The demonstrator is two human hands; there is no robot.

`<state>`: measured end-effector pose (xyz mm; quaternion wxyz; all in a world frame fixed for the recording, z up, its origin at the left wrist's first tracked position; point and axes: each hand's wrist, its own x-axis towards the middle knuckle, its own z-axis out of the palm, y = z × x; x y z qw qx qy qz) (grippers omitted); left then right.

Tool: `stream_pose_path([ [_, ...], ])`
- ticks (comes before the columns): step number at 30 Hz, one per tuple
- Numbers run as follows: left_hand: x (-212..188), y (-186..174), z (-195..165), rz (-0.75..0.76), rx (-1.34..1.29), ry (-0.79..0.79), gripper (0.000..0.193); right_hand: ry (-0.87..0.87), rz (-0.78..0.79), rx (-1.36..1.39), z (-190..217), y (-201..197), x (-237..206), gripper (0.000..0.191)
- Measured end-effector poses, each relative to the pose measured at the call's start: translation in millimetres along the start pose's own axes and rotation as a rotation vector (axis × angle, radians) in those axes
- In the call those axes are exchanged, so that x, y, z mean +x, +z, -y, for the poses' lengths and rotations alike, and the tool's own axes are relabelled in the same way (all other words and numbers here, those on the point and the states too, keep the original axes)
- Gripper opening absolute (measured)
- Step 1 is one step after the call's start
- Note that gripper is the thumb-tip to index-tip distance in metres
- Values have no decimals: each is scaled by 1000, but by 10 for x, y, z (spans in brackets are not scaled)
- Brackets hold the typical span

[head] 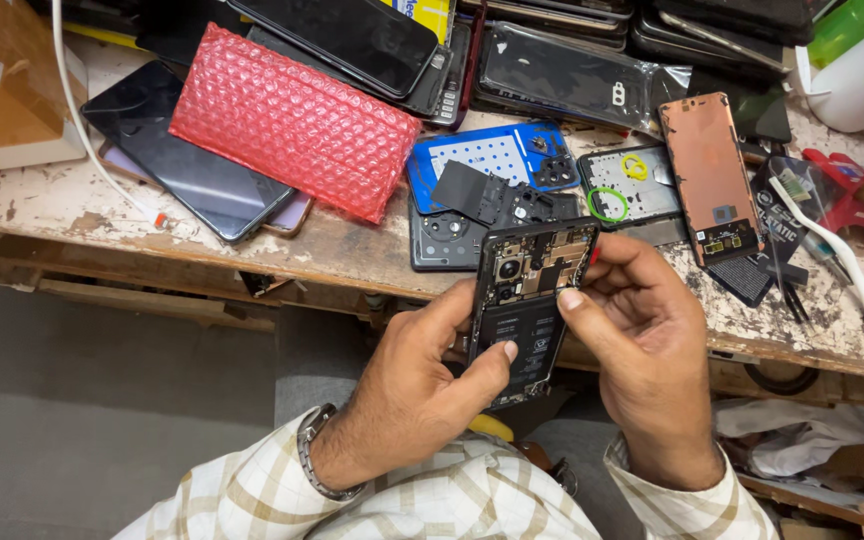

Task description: The person applies adhesive from a tube to the inner edges of a mobile phone frame and then picks up a replacement screen component.

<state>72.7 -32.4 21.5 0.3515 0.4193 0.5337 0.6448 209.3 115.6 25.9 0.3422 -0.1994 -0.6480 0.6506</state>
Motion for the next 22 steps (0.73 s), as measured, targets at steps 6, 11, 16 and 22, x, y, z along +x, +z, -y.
stream_pose_path([
  [6, 22, 9, -49, -11, 42, -20, 41, 38, -32, 29, -1, 21, -4, 33],
  [11, 22, -15, -52, -13, 95, -6, 36, 20, -41, 43, -24, 51, 9, 32],
  [16, 66, -64, 88, 28, -135, -57, 39, 73, -32, 73, -83, 13, 20, 38],
  [22, 96, -164, 298, 30, -373, -49, 43, 216, 32, 58, -247, -94, -92, 45],
])
